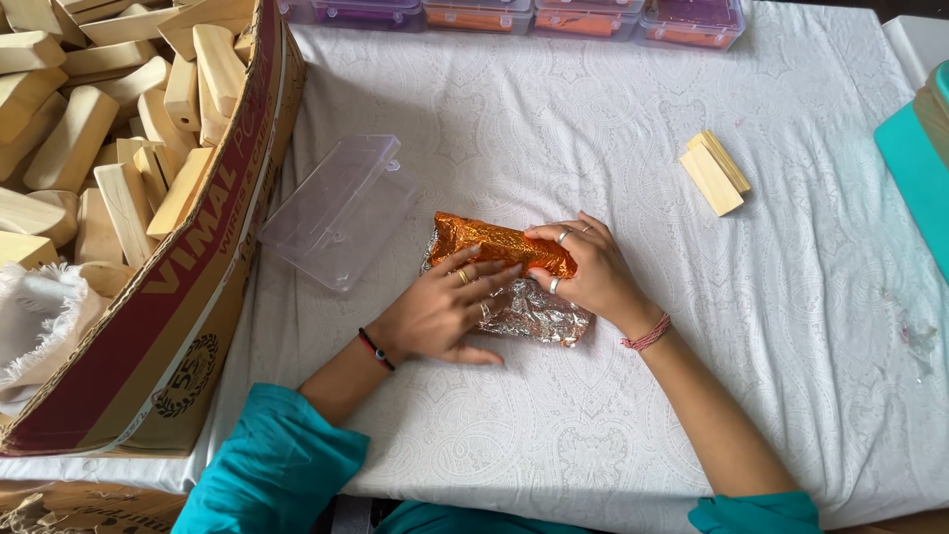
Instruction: The recorder is wrapping rectangular wooden pieces in foil and placing them into clear plastic boxes.
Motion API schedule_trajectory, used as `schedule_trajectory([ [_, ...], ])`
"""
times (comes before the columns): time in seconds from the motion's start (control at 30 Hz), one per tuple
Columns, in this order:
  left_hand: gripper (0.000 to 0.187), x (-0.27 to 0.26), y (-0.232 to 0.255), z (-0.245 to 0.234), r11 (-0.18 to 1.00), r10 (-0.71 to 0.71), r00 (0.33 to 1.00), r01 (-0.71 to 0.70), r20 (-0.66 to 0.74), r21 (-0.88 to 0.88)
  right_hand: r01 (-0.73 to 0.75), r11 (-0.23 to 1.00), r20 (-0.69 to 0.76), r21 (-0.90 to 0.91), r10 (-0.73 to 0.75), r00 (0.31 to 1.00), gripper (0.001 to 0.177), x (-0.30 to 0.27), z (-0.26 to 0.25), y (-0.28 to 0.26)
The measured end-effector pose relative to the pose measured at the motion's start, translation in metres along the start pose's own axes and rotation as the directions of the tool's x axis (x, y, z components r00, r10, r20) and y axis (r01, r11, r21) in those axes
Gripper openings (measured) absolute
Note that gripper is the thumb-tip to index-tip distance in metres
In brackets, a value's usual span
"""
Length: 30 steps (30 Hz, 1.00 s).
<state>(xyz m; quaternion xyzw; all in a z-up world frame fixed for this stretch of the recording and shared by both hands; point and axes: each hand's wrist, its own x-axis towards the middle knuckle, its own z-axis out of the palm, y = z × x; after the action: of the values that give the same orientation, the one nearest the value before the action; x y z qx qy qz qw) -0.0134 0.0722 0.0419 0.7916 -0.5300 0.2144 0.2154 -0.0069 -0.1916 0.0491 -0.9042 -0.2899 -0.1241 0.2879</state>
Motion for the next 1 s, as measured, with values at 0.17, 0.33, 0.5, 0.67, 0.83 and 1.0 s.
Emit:
schedule_trajectory([
  [0.17,0.038,-0.022,0.016,0.016,0.998,-0.009,0.996,0.004,0.084,0.056,0.088,0.98,-0.045,-0.177,-0.097,0.994,0.043,-0.004,0.01,0.003],
  [0.33,0.027,-0.026,0.02,0.029,0.995,0.002,0.997,-0.009,0.075,0.096,0.163,0.952,-0.071,-0.26,-0.188,0.98,0.039,-0.006,0.014,0.01],
  [0.5,0.026,-0.027,0.028,0.036,0.976,0.103,0.993,-0.112,0.054,0.189,0.143,0.946,-0.089,-0.291,-0.175,0.981,0.04,-0.003,0.012,-0.006],
  [0.67,0.026,-0.02,0.033,0.03,0.949,0.142,0.987,-0.157,0.073,0.272,0.113,0.955,-0.098,-0.275,-0.145,0.985,0.041,-0.005,0.015,-0.006],
  [0.83,0.028,0.005,0.007,-0.005,0.959,-0.237,0.97,0.242,0.049,-0.15,0.136,0.963,-0.125,-0.235,-0.168,0.978,0.04,-0.005,0.017,-0.002],
  [1.0,0.059,0.04,-0.021,-0.011,0.975,-0.222,0.975,0.223,-0.01,0.013,0.12,0.967,-0.099,-0.223,-0.145,0.984,0.041,-0.003,0.016,-0.005],
])
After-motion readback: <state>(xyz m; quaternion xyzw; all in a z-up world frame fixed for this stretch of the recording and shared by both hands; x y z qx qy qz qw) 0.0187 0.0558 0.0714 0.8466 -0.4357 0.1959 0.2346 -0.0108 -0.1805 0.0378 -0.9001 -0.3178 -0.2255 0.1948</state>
